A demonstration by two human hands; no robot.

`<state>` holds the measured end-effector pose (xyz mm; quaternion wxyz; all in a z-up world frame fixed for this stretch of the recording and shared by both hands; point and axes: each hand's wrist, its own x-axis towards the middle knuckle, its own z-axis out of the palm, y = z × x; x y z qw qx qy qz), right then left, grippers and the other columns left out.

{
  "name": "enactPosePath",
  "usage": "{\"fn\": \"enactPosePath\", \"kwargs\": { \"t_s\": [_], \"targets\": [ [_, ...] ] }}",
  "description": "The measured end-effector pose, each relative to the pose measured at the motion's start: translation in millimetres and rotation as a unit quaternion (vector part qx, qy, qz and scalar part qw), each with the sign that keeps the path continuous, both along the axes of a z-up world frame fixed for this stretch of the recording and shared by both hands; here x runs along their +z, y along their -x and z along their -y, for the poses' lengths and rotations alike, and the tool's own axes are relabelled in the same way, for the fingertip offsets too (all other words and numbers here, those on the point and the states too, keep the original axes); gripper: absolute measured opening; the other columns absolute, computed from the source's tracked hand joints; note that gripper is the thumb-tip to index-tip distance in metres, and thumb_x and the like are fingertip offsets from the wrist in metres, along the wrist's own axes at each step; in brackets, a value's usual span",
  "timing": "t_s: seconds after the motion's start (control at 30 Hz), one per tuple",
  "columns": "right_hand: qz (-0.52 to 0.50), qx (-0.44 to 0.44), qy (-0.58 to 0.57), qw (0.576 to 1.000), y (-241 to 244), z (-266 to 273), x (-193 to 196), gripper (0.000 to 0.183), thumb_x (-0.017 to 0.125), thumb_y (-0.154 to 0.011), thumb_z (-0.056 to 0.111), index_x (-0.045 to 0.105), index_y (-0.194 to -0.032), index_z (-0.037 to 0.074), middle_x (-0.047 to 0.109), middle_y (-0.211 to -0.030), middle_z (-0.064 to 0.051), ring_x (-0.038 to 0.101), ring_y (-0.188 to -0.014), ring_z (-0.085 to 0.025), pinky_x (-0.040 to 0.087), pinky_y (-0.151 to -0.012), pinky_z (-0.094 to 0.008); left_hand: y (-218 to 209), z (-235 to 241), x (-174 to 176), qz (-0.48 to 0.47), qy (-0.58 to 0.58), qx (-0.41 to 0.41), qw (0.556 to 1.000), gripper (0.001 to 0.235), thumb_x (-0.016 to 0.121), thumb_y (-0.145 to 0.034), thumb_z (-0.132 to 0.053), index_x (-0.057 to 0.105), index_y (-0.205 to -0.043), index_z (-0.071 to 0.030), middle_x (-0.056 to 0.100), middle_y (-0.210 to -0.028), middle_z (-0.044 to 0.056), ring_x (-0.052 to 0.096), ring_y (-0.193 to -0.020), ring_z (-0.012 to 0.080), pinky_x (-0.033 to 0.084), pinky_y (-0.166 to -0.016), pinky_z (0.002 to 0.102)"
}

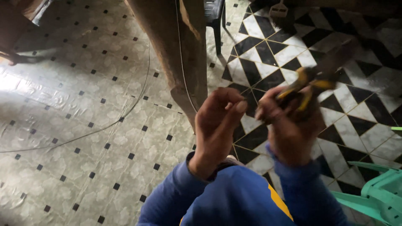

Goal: The recorder is connecting and securing electrical wires, likely for an installation or repair.

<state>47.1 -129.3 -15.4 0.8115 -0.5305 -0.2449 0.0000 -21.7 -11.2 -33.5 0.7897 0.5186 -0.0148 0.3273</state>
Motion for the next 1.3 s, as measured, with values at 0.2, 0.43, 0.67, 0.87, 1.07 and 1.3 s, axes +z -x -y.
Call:
{"fn": "enactPosePath", "kwargs": {
  "t_s": [0.2,0.43,0.67,0.87,1.07,1.3],
  "targets": [
    [-0.007,0.018,0.0,1.0,7.6,5.8,-20.3,0.024,0.073,-0.094,0.0,0.059,-0.114,0.002,0.068,-0.097,-0.006,0.063,-0.08,-0.012,0.052,-0.072,-0.025,-2.7,3.8,0.3,-0.013,0.051,-0.042,0.998,0.008,0.066,-0.104,-0.003,0.064,-0.111,-0.003,0.061,-0.097,-0.002,0.053,-0.085,0.0044,0.044,-0.075,0.02],
    [-0.155,0.073,-0.022,0.985,5.9,43.0,-19.8,0.017,0.063,-0.098,0.007,0.062,-0.114,0.002,0.067,-0.095,-0.012,0.067,-0.079,-0.017,0.054,-0.07,-0.027,-3.4,1.6,4.9,-0.049,0.028,0.014,0.998,0.013,0.069,-0.102,-0.004,0.066,-0.114,0.0,0.064,-0.101,-0.001,0.056,-0.09,0.0039,0.045,-0.078,0.019],
    [0.219,0.042,0.268,0.937,3.0,47.9,-18.2,0.014,0.071,-0.092,0.001,0.059,-0.098,0.003,0.066,-0.11,-0.012,0.07,-0.094,-0.017,0.057,-0.079,-0.028,0.8,7.0,14.2,-0.046,0.004,0.028,0.999,0.012,0.068,-0.103,0.001,0.067,-0.115,0.003,0.069,-0.1,0.002,0.06,-0.089,0.0049,0.048,-0.075,0.019],
    [0.21,0.047,0.273,0.938,-0.2,44.9,-13.5,0.014,0.073,-0.091,0.001,0.061,-0.098,0.002,0.067,-0.105,-0.01,0.067,-0.089,-0.015,0.054,-0.076,-0.027,3.0,8.8,18.9,-0.026,-0.027,0.023,0.999,0.013,0.067,-0.105,0.004,0.067,-0.118,0.001,0.072,-0.107,0.005,0.065,-0.1,0.0065,0.054,-0.087,0.02],
    [0.25,0.009,0.294,0.922,-0.1,44.7,-8.4,0.014,0.075,-0.091,0.004,0.062,-0.095,0.003,0.068,-0.104,-0.009,0.068,-0.089,-0.015,0.053,-0.076,-0.026,0.9,9.1,20.3,0.01,-0.029,0.008,1.0,0.014,0.067,-0.105,0.004,0.066,-0.119,0.0,0.072,-0.108,0.004,0.068,-0.1,0.0056,0.056,-0.092,0.022],
    [0.231,0.001,0.301,0.925,2.1,47.3,-8.3,0.013,0.075,-0.091,0.009,0.065,-0.096,0.003,0.067,-0.104,-0.01,0.064,-0.077,-0.012,0.051,-0.068,-0.025,2.1,10.8,17.5,-0.006,-0.078,0.038,0.996,0.012,0.068,-0.107,0.003,0.068,-0.118,-0.001,0.072,-0.099,0.003,0.067,-0.09,0.0032,0.055,-0.079,0.018]
  ]
}}
